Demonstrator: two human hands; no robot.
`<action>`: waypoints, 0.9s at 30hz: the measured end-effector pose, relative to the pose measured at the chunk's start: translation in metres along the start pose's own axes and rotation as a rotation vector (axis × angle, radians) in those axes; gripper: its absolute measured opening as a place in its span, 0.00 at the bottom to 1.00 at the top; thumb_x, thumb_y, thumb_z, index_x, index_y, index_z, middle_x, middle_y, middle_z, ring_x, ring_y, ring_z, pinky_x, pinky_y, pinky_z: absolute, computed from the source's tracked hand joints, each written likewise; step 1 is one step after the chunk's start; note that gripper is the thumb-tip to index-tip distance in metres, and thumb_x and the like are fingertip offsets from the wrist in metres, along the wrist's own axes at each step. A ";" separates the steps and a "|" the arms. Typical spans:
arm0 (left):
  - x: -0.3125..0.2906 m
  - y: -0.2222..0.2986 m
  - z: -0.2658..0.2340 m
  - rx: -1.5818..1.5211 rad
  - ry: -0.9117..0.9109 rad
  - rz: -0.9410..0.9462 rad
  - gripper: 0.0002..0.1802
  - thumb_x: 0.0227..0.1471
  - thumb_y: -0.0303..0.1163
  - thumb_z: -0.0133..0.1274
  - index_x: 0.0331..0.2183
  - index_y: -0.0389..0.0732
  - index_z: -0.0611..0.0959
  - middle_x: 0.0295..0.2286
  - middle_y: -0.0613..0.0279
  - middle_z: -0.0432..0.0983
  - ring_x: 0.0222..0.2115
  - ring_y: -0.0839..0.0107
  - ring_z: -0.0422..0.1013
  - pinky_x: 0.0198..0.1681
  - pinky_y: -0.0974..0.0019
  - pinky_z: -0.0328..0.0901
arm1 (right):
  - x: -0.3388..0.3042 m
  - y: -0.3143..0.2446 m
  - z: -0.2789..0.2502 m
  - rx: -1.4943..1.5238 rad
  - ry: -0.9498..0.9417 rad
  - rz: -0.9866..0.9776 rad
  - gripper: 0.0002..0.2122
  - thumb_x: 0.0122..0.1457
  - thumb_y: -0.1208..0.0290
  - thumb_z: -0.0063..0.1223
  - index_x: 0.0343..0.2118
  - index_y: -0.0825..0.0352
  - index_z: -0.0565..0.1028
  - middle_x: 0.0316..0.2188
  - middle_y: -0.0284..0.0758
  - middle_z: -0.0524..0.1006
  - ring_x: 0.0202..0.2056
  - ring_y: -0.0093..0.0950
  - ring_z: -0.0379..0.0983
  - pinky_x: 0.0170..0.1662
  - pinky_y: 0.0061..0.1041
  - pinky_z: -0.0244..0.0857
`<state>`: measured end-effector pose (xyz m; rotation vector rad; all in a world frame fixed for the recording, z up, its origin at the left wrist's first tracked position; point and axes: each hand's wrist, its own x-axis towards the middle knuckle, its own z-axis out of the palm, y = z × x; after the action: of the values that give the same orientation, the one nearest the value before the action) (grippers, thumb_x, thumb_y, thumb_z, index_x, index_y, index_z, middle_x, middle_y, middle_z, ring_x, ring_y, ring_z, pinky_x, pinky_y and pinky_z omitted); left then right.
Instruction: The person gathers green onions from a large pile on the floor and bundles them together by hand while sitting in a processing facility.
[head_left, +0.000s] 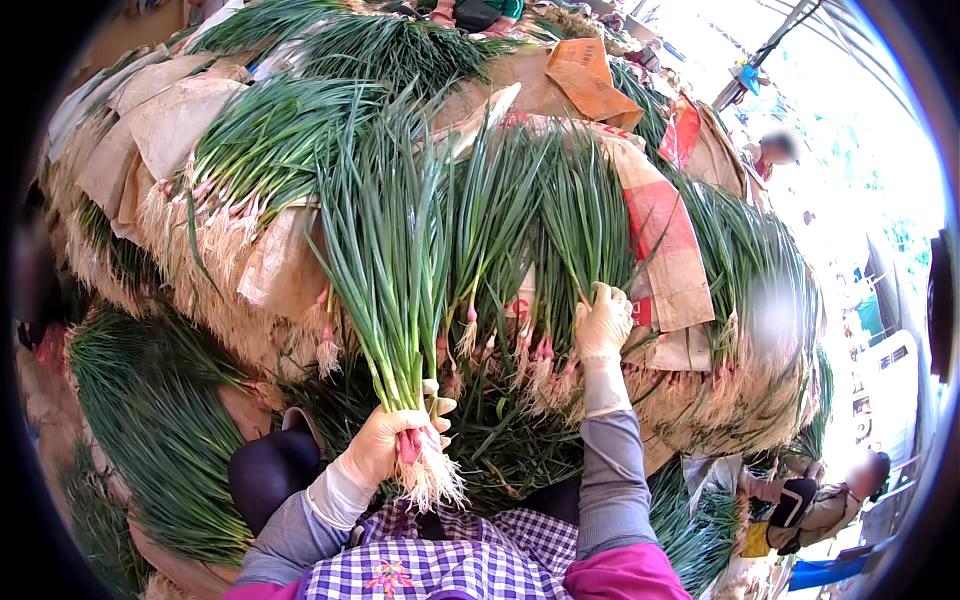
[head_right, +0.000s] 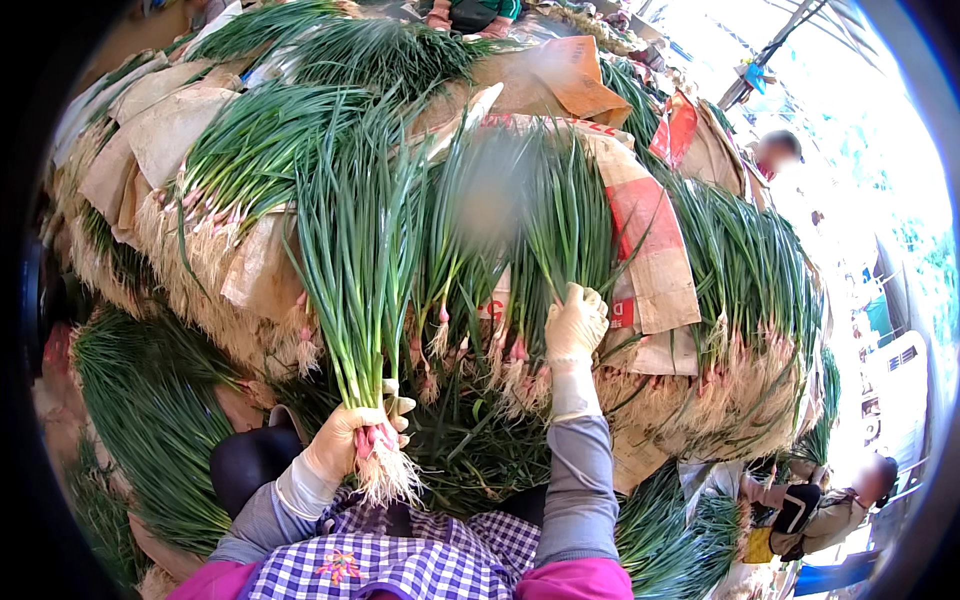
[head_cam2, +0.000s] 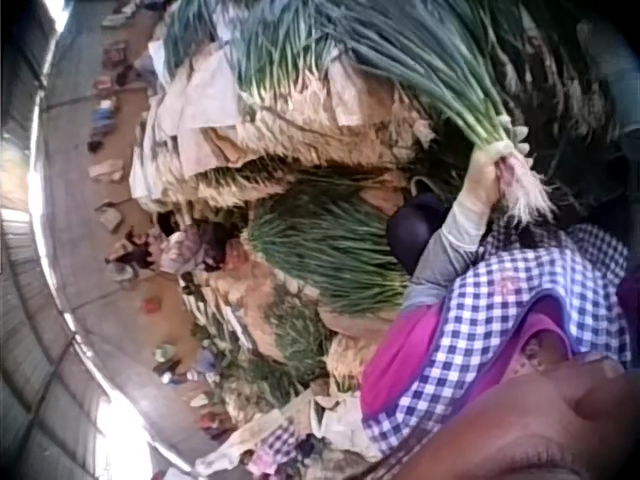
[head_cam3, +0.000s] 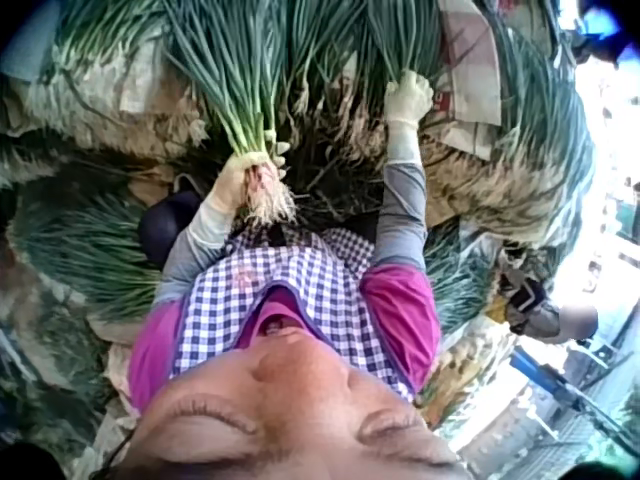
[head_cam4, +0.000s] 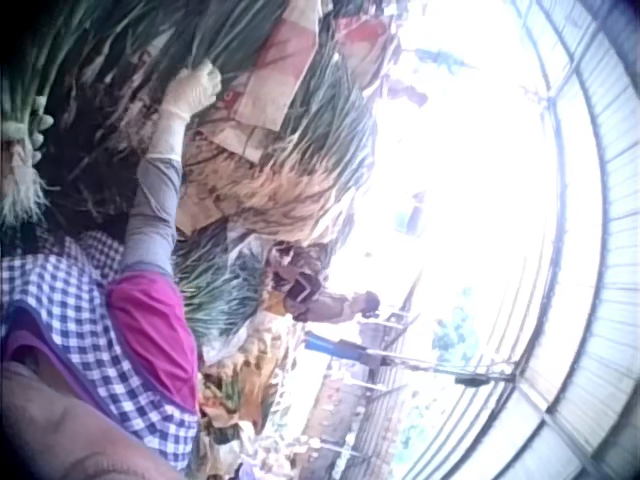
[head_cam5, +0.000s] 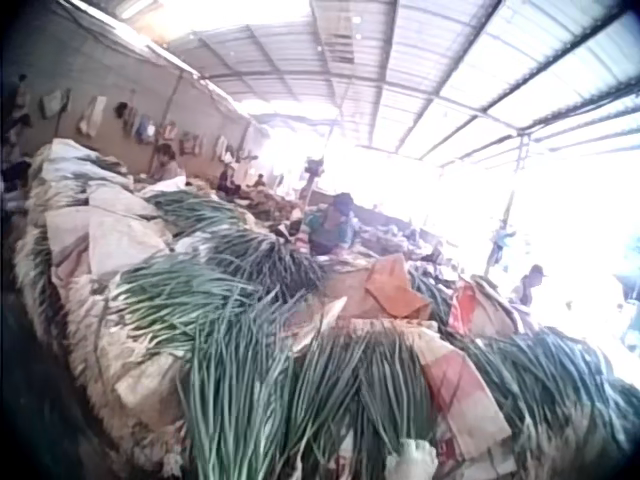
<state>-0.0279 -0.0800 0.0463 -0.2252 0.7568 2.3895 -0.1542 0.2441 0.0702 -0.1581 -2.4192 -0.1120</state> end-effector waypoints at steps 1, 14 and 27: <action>0.000 0.000 0.002 0.016 0.002 -0.006 0.27 0.44 0.23 0.49 0.50 0.42 0.69 0.43 0.51 0.72 0.36 0.65 0.73 0.42 0.53 0.70 | 0.001 -0.011 -0.012 0.051 -0.044 -0.026 0.07 0.52 0.72 0.55 0.35 0.58 0.74 0.30 0.37 0.75 0.31 0.37 0.73 0.37 0.35 0.69; -0.009 0.008 0.001 0.006 -0.208 -0.051 0.30 0.41 0.22 0.51 0.50 0.31 0.67 0.30 0.61 0.71 0.32 0.69 0.71 0.43 0.55 0.69 | -0.015 -0.054 0.010 -0.014 -0.862 0.291 0.17 0.55 0.54 0.50 0.32 0.67 0.78 0.28 0.44 0.79 0.33 0.40 0.77 0.38 0.35 0.70; -0.009 0.014 0.010 0.199 -0.211 0.106 0.29 0.40 0.24 0.52 0.48 0.31 0.69 0.27 0.57 0.74 0.28 0.68 0.73 0.46 0.57 0.68 | 0.040 0.001 -0.008 0.243 -0.692 0.299 0.16 0.58 0.59 0.48 0.33 0.70 0.78 0.28 0.47 0.78 0.31 0.40 0.76 0.40 0.33 0.68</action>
<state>-0.0291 -0.0881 0.0639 0.1495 0.9166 2.3676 -0.1788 0.2472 0.1032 -0.5128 -3.0235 0.4410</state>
